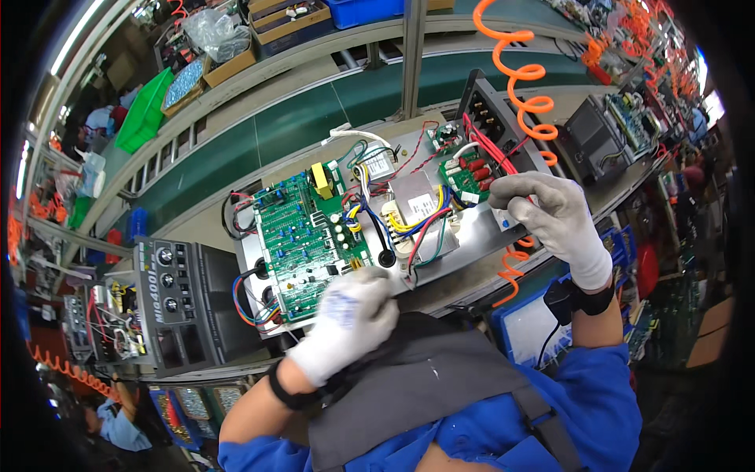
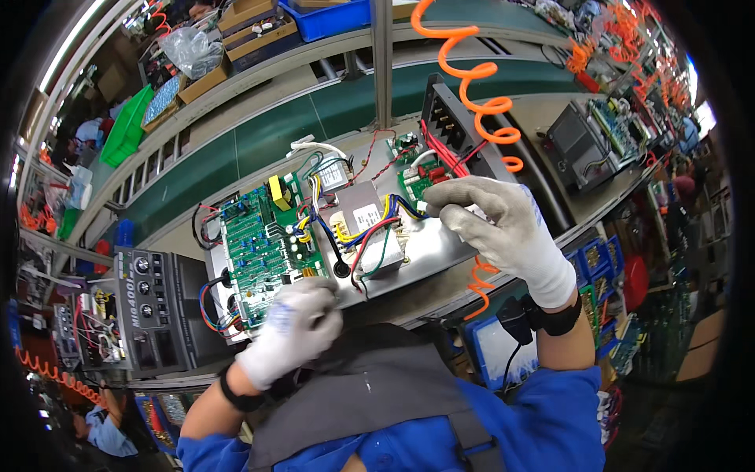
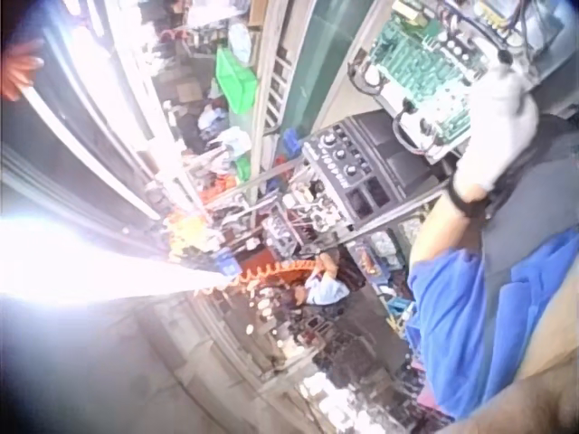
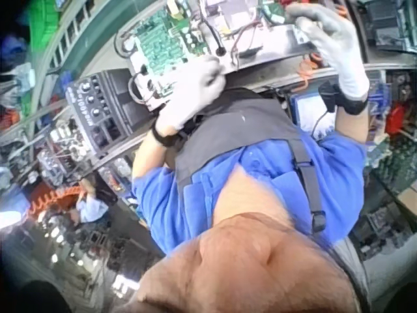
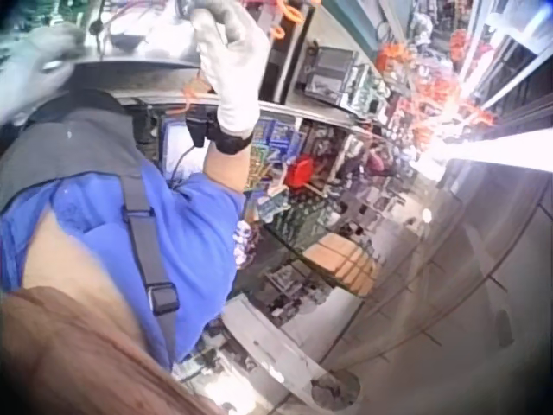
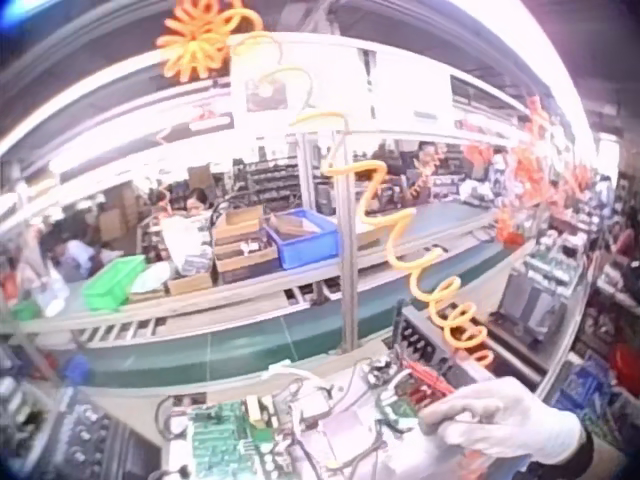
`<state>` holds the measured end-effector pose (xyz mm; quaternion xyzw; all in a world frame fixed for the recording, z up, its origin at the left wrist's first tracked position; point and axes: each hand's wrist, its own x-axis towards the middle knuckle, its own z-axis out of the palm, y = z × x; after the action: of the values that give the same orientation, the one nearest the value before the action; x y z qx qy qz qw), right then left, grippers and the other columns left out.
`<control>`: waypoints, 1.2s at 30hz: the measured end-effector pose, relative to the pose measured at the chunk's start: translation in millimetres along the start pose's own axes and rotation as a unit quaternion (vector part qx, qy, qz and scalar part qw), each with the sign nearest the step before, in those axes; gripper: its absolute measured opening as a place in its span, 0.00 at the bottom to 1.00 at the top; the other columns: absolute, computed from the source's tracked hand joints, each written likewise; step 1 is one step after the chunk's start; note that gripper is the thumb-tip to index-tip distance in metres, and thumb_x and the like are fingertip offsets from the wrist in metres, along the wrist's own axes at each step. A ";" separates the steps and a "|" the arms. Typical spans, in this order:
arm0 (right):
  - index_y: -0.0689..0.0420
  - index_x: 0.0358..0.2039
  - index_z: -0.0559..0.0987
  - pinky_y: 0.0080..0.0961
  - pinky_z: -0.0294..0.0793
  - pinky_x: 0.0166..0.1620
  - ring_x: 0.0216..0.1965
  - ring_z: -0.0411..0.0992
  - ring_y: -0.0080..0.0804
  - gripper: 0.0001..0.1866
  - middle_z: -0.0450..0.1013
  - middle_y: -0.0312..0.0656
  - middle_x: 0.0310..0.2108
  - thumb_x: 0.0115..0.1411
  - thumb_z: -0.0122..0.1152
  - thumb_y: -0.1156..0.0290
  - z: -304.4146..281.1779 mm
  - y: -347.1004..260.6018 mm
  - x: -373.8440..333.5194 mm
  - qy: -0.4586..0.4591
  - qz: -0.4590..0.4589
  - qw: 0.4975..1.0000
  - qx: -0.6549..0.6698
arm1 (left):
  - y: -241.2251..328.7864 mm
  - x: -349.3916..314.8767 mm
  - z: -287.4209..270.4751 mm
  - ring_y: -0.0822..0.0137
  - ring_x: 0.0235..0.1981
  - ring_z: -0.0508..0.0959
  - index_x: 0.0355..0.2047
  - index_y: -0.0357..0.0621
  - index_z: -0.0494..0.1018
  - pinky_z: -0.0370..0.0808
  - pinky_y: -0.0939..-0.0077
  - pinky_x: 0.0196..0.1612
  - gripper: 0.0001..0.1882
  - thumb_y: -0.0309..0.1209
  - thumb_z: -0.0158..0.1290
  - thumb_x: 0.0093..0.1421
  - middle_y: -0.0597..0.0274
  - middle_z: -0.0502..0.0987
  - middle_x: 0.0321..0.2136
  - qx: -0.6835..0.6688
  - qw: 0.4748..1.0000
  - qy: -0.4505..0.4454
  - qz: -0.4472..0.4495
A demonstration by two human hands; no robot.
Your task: Connecting wires and assembling components within an electronic inverter or welding machine unit on a factory production line.
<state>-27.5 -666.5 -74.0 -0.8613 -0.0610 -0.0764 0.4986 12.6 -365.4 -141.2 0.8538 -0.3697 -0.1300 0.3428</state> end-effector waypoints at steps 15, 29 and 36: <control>0.60 0.31 0.78 0.51 0.62 0.65 0.64 0.64 0.55 0.10 0.66 0.55 0.62 0.45 0.61 0.80 58.2 28.8 -29.6 -0.097 -0.171 0.912 -0.359 | -6.1 39.6 -37.6 0.44 0.55 0.74 0.58 0.33 0.68 0.69 0.60 0.60 0.25 0.26 0.52 0.59 0.39 0.74 0.52 0.018 0.985 0.060 0.160; 0.65 0.48 0.79 0.34 0.80 0.42 0.39 0.80 0.43 0.17 0.79 0.50 0.40 0.58 0.58 0.76 43.7 9.4 -71.8 0.073 -0.052 0.980 -0.176 | 0.0 23.1 -110.6 0.75 0.26 0.74 0.34 0.37 0.75 0.71 0.81 0.31 0.12 0.36 0.55 0.66 0.61 0.76 0.34 -0.501 0.863 0.055 0.047; 0.51 0.47 0.79 0.42 0.75 0.37 0.33 0.80 0.42 0.15 0.79 0.37 0.30 0.60 0.59 0.63 119.0 -69.5 16.2 -0.251 -0.173 0.761 -0.573 | 13.9 -4.1 -103.1 0.72 0.41 0.77 0.45 0.35 0.77 0.73 0.78 0.46 0.12 0.32 0.56 0.68 0.62 0.78 0.41 -0.443 0.894 -0.037 0.055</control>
<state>-15.7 -528.3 -70.3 -0.9496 -0.2767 0.0370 -0.1427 51.3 -318.9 -56.4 0.5860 -0.3327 -0.2923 0.6786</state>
